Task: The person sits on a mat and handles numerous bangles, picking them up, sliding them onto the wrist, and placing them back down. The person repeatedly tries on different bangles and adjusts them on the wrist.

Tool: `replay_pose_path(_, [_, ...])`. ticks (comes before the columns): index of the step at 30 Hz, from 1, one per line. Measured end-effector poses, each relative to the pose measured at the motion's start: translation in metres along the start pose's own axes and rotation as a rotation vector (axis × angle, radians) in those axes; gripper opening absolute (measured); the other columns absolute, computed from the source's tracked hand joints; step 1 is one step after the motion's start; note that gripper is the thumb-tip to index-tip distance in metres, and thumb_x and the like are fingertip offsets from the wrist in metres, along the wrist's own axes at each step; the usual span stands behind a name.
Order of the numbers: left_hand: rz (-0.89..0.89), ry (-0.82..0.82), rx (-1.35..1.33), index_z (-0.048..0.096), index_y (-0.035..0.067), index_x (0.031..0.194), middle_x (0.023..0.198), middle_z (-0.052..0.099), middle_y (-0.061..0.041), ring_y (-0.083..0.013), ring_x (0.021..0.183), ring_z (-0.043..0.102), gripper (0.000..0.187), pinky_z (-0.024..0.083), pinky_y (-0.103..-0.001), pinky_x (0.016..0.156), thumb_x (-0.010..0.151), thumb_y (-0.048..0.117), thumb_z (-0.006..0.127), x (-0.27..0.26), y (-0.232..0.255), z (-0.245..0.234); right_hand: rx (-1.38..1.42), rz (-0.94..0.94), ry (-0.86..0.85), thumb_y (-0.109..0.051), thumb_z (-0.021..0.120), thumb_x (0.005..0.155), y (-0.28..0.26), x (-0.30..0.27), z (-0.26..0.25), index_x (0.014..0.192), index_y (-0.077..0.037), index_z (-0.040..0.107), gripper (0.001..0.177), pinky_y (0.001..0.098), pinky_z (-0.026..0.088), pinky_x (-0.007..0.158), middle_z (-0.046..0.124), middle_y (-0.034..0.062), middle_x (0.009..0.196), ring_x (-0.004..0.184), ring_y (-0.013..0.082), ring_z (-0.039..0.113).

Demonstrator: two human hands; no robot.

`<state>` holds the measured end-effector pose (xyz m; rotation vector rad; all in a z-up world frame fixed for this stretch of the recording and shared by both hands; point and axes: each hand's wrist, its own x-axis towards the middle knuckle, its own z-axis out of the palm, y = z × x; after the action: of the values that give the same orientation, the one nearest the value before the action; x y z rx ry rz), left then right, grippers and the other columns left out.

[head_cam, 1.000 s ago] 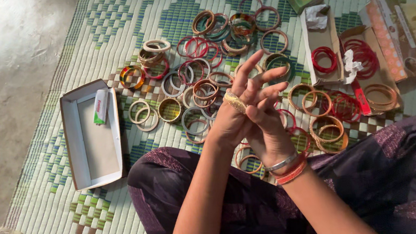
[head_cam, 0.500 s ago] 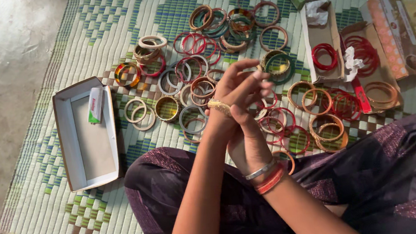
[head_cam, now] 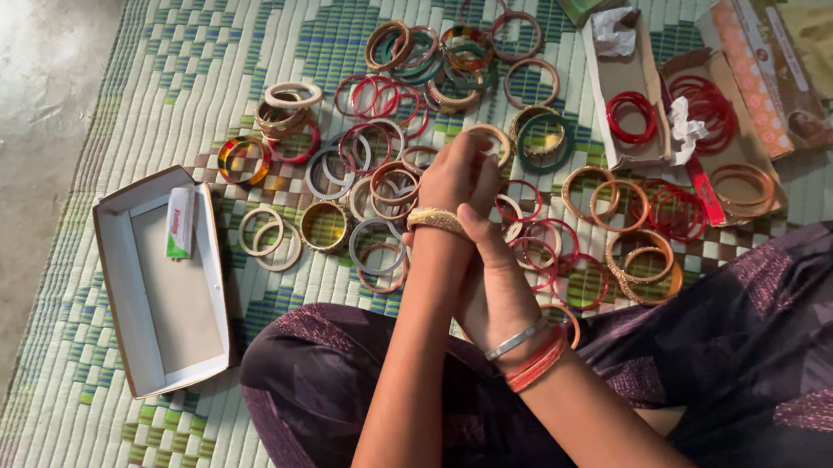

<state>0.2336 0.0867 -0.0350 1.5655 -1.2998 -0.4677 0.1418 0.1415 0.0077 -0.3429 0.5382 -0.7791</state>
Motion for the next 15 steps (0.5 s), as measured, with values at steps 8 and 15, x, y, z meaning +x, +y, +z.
replay_pose_path(8, [-0.321,-0.119,-1.245,0.063,-0.003,0.121,0.106,0.071,-0.012,-0.0176,0.091,0.069,0.024,0.058,-0.032,0.082,0.100,0.008,0.066,0.008,0.001,0.001,0.043,-0.016,-0.101,-0.037,0.072,0.091,0.001,0.007,-0.014,0.142,-0.002,0.050,0.066,0.0399,0.046,0.112,0.065,0.0101,0.132,0.122,0.0232,0.064])
replay_pose_path(15, [-0.363,-0.086,-1.387,0.062,-0.003,0.120,0.107,0.070,-0.013,-0.0177,0.088,0.068,0.021,0.057,-0.032,0.081,0.102,0.006,0.063,0.004,0.004,-0.001,-0.024,-0.034,-0.198,-0.046,0.070,0.093,0.008,0.003,-0.020,0.140,0.001,0.054,0.069,0.0437,0.047,0.109,0.067,0.0187,0.130,0.120,0.0302,0.064])
